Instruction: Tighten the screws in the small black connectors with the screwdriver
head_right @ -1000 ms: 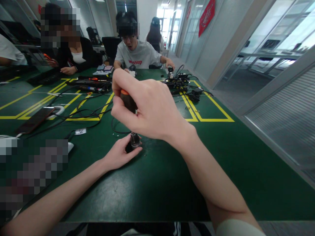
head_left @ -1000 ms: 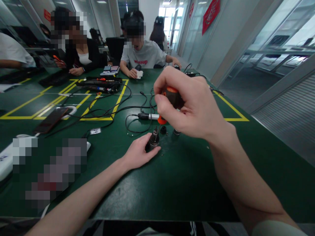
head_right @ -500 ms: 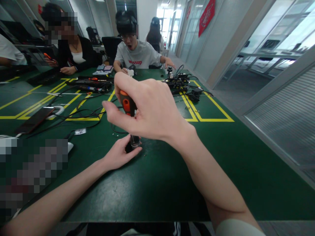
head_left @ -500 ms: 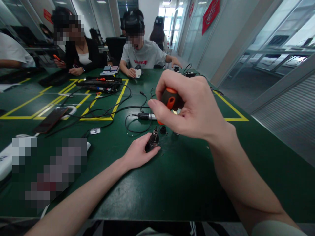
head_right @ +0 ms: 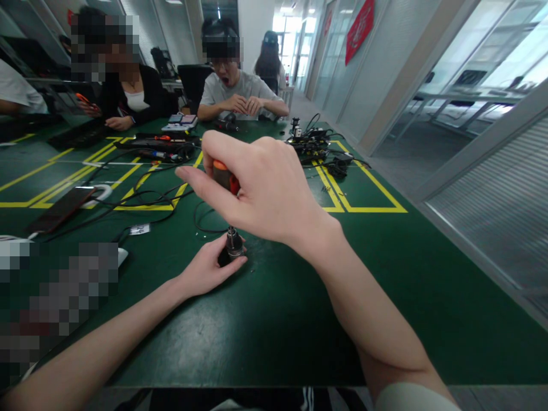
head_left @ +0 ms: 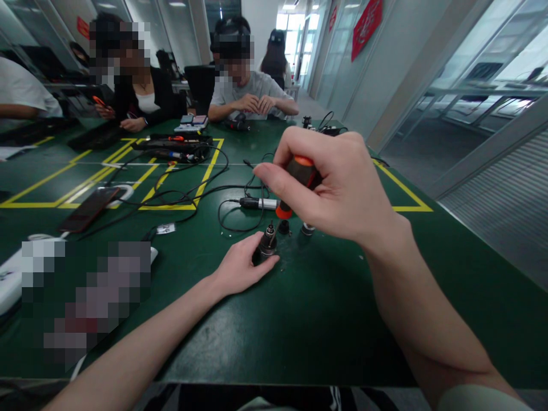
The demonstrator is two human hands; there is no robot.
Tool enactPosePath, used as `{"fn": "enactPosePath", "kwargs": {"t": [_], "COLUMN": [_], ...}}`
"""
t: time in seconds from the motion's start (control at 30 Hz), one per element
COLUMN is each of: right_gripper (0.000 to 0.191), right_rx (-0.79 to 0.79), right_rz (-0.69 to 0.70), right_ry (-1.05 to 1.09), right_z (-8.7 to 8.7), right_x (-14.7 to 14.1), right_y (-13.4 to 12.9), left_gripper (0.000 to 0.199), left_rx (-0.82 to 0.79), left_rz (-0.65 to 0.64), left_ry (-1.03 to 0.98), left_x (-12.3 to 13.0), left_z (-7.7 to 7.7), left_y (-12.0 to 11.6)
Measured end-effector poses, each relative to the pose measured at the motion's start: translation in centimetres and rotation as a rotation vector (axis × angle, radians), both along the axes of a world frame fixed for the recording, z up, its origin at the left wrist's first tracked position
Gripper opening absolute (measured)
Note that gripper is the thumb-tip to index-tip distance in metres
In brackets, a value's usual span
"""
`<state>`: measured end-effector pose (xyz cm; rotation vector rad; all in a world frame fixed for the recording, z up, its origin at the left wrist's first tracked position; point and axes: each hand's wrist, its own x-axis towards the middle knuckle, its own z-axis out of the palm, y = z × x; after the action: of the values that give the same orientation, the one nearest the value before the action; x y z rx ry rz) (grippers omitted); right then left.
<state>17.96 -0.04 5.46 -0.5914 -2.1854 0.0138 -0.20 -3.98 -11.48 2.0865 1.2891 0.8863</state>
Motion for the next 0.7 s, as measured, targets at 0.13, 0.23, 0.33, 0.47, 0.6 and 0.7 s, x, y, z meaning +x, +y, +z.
{"fn": "enactPosePath", "kwargs": {"t": [0.13, 0.23, 0.33, 0.47, 0.6, 0.7], "right_gripper": [0.010, 0.003, 0.004, 0.012, 0.028, 0.026], "right_rx": [-0.001, -0.001, -0.004, 0.014, 0.045, 0.042], "right_rz": [0.021, 0.025, 0.043, 0.043, 0.001, -0.017], "right_ry": [0.015, 0.014, -0.008, -0.026, -0.023, -0.012], "right_z": [-0.03, -0.03, 0.05, 0.14, 0.00, -0.20], "right_x": [0.00, 0.00, 0.03, 0.07, 0.05, -0.07], "right_y": [-0.03, -0.11, -0.15, -0.13, -0.05, 0.01], "left_gripper": [0.023, 0.023, 0.024, 0.023, 0.023, 0.023], "left_rx": [-0.001, -0.002, -0.003, -0.007, -0.008, -0.010], "left_rz": [-0.002, -0.003, -0.005, -0.007, -0.003, -0.002], "left_ry": [-0.005, -0.009, -0.011, -0.009, -0.003, 0.001], "left_x": [0.03, 0.04, 0.02, 0.01, 0.01, 0.03], "left_z": [0.04, 0.05, 0.04, -0.01, -0.06, -0.04], "left_y": [-0.01, -0.03, -0.02, 0.02, 0.04, 0.06]}}
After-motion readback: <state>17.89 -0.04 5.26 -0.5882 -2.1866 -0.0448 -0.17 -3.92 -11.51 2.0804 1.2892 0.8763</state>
